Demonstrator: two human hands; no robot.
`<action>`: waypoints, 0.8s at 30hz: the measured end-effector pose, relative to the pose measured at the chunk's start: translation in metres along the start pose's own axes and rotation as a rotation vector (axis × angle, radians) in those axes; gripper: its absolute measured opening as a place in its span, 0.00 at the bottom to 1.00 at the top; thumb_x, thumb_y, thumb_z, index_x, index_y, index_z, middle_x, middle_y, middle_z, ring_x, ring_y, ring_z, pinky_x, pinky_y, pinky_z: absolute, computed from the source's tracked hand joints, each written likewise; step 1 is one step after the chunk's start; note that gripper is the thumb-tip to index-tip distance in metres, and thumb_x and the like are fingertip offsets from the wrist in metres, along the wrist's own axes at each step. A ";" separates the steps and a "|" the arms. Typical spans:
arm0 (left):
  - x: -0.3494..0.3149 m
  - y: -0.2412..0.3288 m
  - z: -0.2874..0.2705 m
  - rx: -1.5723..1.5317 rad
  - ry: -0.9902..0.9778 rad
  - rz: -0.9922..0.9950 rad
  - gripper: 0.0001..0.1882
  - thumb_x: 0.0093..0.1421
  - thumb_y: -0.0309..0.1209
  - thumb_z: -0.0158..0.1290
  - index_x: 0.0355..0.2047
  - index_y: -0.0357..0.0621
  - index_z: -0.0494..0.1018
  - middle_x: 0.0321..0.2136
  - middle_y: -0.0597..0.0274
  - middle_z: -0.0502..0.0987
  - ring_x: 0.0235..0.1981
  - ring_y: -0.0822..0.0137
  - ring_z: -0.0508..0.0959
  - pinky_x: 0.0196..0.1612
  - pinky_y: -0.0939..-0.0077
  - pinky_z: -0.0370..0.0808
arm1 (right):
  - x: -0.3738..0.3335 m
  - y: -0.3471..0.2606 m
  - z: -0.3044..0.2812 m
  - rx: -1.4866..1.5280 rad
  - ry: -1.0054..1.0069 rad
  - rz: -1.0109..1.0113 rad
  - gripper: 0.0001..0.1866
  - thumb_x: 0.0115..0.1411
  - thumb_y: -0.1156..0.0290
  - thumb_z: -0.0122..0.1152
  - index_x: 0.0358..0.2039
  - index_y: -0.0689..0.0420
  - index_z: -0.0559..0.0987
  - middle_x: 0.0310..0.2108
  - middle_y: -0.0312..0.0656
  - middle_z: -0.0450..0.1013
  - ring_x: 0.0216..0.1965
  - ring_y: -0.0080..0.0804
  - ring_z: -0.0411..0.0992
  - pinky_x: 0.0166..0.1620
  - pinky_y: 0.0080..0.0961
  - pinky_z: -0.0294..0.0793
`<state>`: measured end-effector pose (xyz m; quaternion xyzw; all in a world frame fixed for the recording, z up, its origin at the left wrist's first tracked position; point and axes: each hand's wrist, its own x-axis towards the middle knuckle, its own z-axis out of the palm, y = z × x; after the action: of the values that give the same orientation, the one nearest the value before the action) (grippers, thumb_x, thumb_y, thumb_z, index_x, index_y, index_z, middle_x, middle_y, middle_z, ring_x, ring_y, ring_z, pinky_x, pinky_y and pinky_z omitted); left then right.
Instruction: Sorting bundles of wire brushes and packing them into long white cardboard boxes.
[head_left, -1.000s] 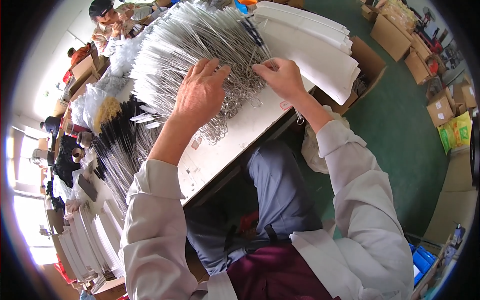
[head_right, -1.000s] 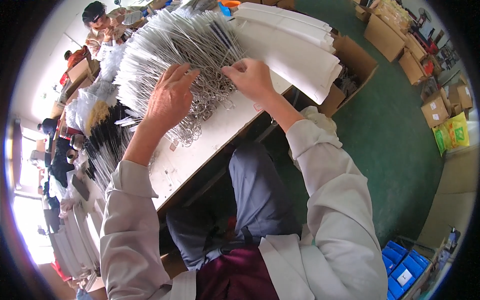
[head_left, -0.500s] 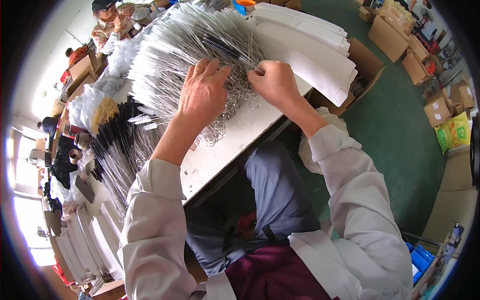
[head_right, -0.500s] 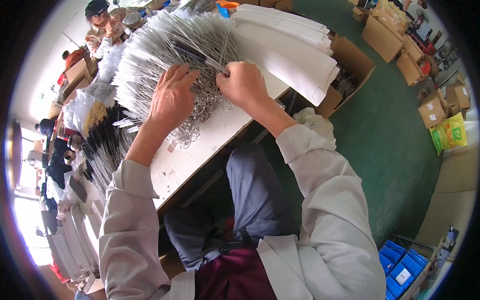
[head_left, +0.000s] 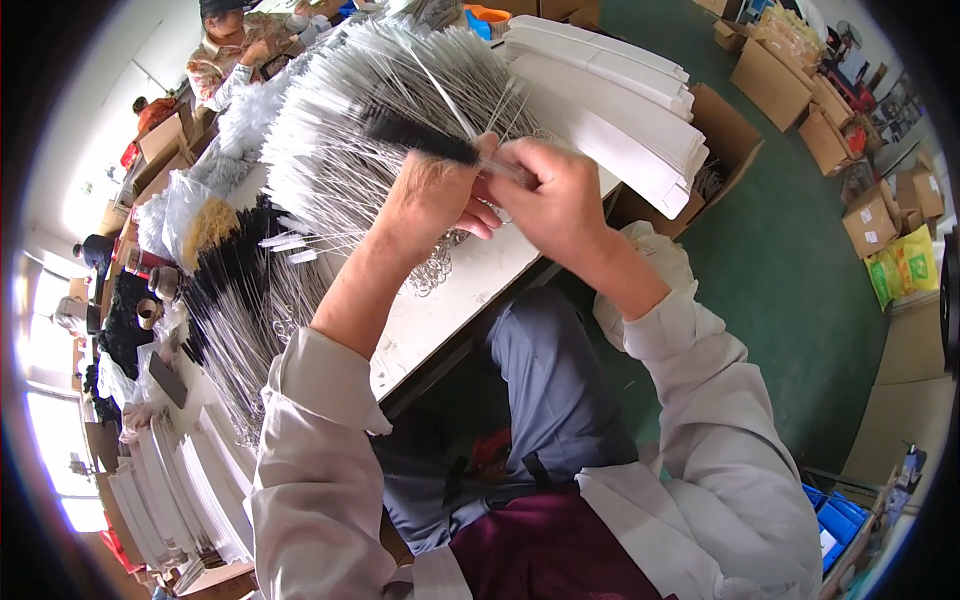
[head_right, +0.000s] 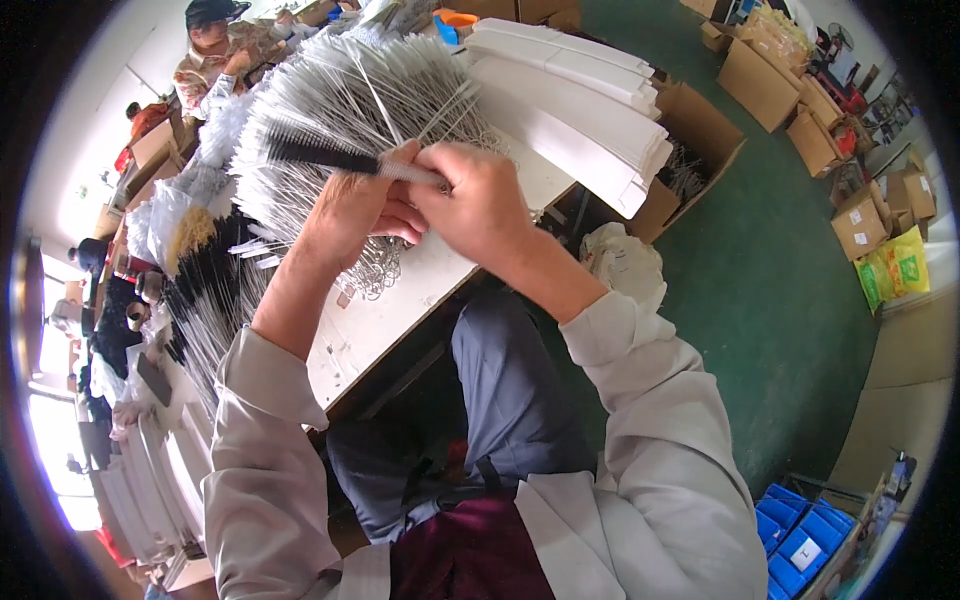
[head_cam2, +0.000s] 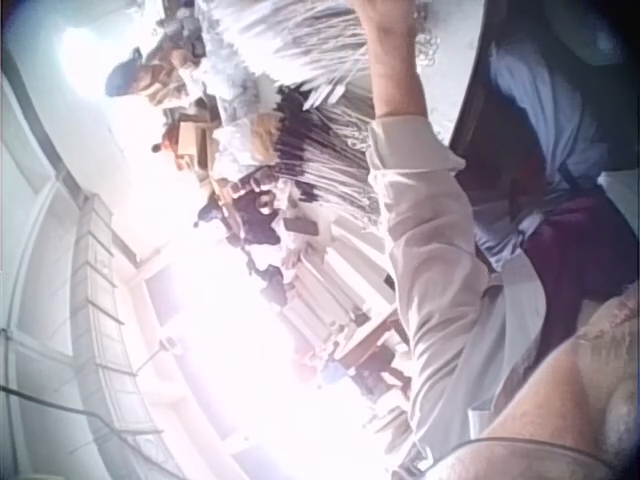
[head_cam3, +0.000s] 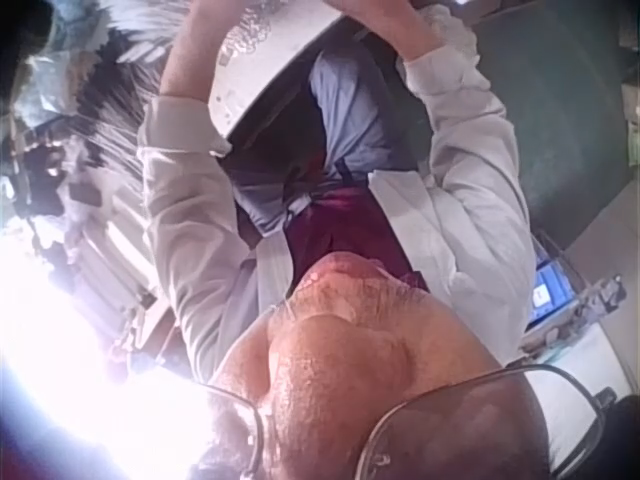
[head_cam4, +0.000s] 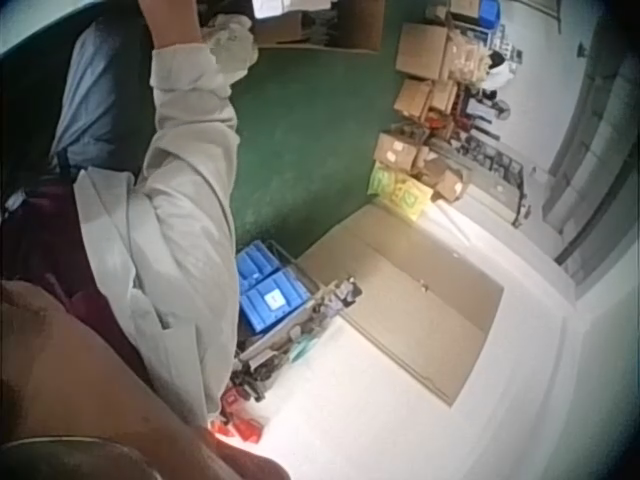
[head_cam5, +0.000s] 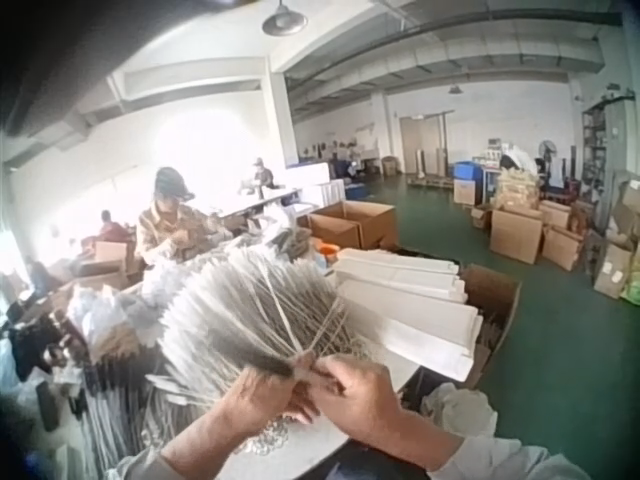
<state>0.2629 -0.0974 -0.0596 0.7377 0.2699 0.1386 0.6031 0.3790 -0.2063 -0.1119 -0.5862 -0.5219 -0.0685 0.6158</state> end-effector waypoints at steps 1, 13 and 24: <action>-0.002 -0.005 0.000 -0.266 -0.094 -0.095 0.18 0.67 0.40 0.53 0.40 0.32 0.78 0.30 0.53 0.80 0.27 0.66 0.83 0.29 0.74 0.81 | -0.005 -0.007 0.003 0.036 -0.013 -0.034 0.04 0.56 0.77 0.65 0.29 0.64 0.79 0.24 0.50 0.77 0.26 0.45 0.78 0.30 0.34 0.75; -0.059 -0.046 -0.025 -0.272 -0.130 -0.109 0.15 0.66 0.33 0.55 0.36 0.28 0.78 0.23 0.53 0.80 0.20 0.66 0.82 0.23 0.75 0.81 | -0.063 -0.026 0.018 0.240 -0.123 0.084 0.06 0.60 0.75 0.69 0.36 0.61 0.82 0.24 0.36 0.76 0.20 0.18 0.67 0.26 0.20 0.67; -0.119 -0.061 -0.021 0.010 -0.192 -0.162 0.17 0.67 0.26 0.55 0.51 0.25 0.73 0.26 0.57 0.79 0.23 0.74 0.79 0.27 0.80 0.78 | -0.062 -0.009 0.019 0.855 -0.151 0.952 0.27 0.74 0.49 0.49 0.46 0.65 0.76 0.34 0.52 0.80 0.12 0.14 0.53 0.16 0.16 0.51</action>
<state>0.1409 -0.1397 -0.0990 0.7263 0.2703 0.0169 0.6318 0.3343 -0.2267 -0.1554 -0.4598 -0.2280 0.4676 0.7197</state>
